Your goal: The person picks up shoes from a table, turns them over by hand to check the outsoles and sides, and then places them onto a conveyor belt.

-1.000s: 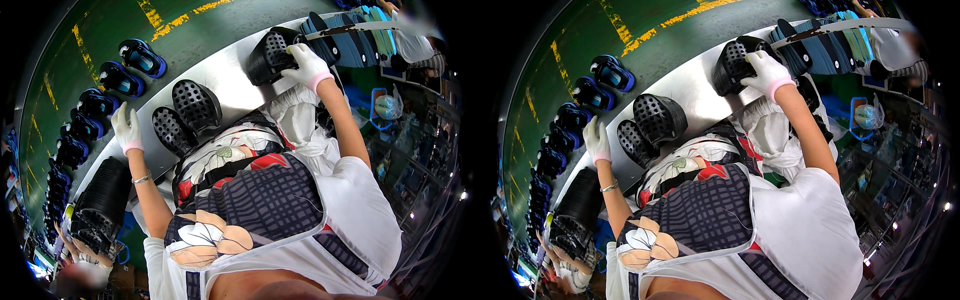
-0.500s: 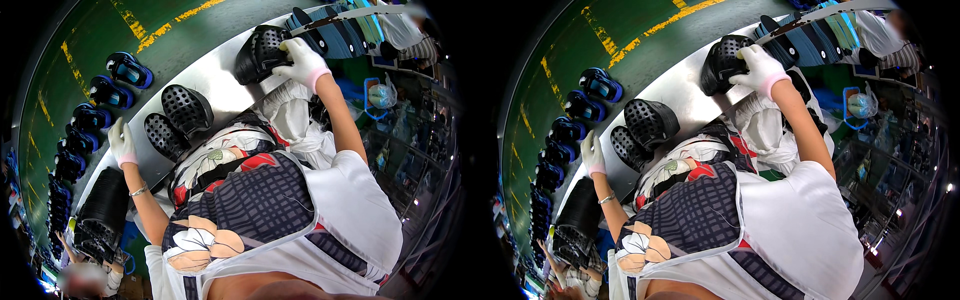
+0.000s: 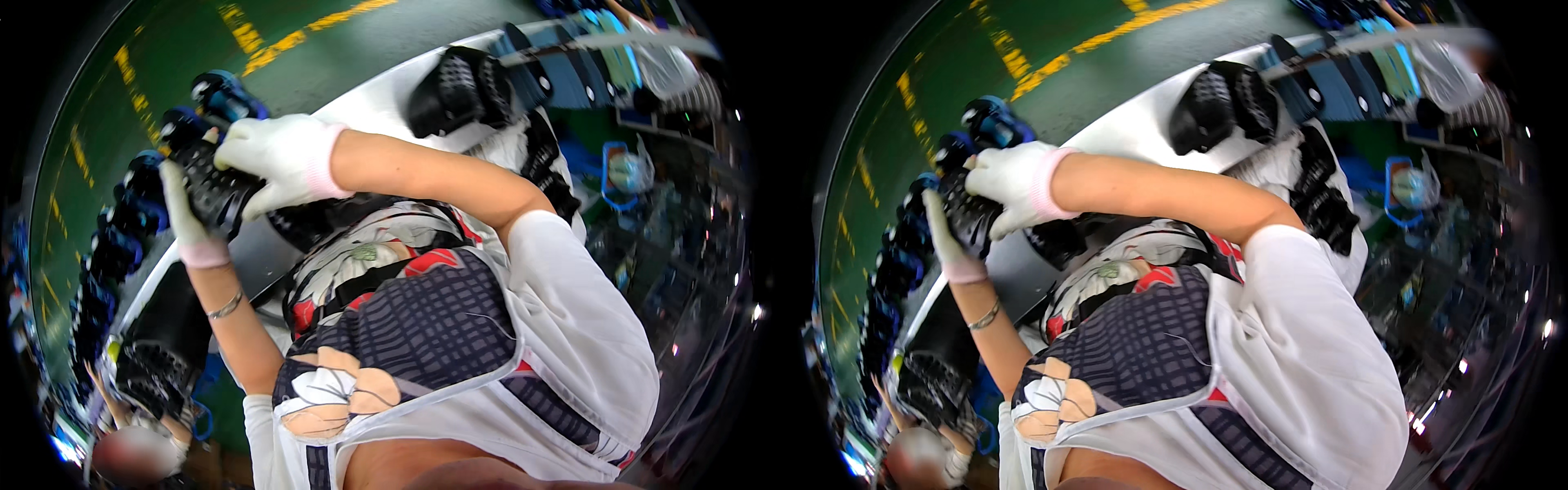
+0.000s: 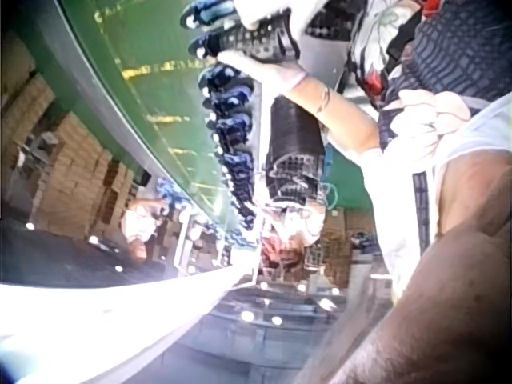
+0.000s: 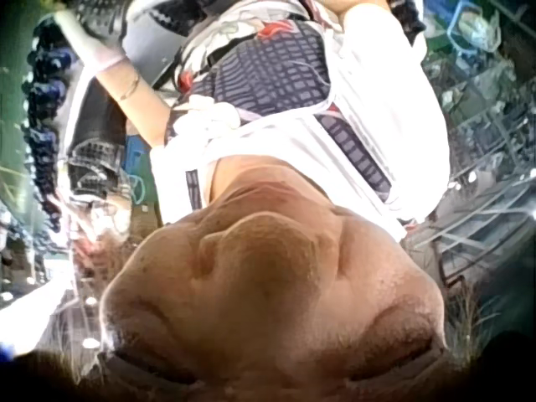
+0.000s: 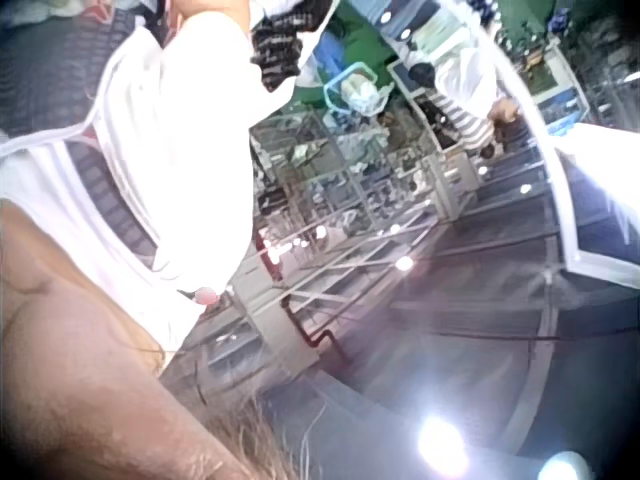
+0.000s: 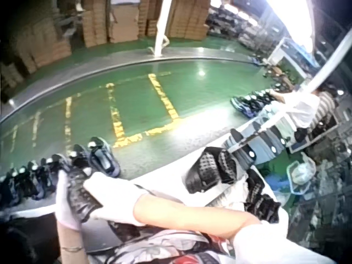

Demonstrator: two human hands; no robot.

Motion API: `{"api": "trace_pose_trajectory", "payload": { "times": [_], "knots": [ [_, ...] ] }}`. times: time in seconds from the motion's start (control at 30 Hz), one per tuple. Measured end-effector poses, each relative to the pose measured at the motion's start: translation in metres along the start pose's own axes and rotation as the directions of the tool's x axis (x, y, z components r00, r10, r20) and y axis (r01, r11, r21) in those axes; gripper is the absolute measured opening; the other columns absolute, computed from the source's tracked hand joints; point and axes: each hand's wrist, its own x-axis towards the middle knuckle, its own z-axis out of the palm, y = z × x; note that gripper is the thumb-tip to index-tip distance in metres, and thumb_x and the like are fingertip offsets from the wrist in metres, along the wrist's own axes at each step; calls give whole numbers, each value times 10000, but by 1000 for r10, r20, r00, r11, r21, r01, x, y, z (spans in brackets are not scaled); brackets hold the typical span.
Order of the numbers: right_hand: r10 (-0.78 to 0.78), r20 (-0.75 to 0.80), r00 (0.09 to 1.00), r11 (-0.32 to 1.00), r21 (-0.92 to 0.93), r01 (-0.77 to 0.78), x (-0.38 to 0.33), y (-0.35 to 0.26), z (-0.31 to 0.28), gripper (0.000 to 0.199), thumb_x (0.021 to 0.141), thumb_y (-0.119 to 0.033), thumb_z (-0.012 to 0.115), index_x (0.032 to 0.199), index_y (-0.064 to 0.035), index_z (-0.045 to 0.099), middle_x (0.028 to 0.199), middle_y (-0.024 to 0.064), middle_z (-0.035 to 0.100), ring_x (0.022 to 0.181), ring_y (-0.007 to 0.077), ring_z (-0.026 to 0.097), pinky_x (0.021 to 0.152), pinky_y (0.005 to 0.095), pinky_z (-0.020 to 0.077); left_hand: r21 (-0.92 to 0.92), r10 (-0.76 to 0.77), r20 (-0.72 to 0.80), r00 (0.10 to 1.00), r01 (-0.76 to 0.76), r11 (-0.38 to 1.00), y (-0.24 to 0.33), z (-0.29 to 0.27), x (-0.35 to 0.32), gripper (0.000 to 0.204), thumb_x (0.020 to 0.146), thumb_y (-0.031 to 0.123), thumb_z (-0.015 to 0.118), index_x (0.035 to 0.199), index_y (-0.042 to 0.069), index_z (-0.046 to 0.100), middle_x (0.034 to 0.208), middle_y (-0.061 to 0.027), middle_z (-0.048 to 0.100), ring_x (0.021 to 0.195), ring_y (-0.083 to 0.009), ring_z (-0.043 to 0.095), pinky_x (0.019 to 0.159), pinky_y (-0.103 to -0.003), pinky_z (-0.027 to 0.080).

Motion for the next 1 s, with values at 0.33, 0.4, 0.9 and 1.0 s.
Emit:
{"api": "trace_pose_trajectory", "payload": {
  "times": [0.33, 0.4, 0.9, 1.0],
  "knots": [
    [152, 199, 968, 988, -3, -155, 58, -31, 57, 564, 800, -484, 564, 985, 48, 557, 929, 235, 625, 887, 381, 608, 785, 424, 483, 20, 373, -351, 859, -391, 920, -8, -75, -15, 364, 898, 422, 552, 1018, 78, 538, 850, -81, 598, 751, -196, 588, 689, -323, 510],
    [192, 266, 945, 981, -46, -187, 68, -39, 56, 537, 822, -480, 533, 978, 33, 558, 865, 219, 640, 837, 381, 621, 766, 427, 490, -4, 360, -418, 834, -398, 917, -6, -76, -15, 379, 893, 438, 554, 1009, 78, 541, 826, -75, 598, 735, -188, 586, 673, -310, 512],
    [412, 331, 849, 825, -530, -194, 170, 14, 61, 472, 825, -453, 513, 1011, -33, 621, 935, 194, 652, 912, 343, 625, 811, 409, 496, 987, 582, 83, 809, -147, 64, -36, -158, 49, 287, 819, 200, 601, 1084, 94, 573, 1083, -161, 562, 975, -379, 526, 851, -450, 436],
    [422, 347, 838, 752, -651, -108, 196, 11, 60, 403, 821, -369, 488, 1042, -70, 645, 995, 187, 651, 941, 330, 627, 830, 396, 499, 996, 610, 81, 788, -79, -30, -40, -169, 69, 270, 820, 214, 611, 1064, 100, 589, 1052, -124, 571, 932, -363, 534, 810, -445, 449]
  ]
}}
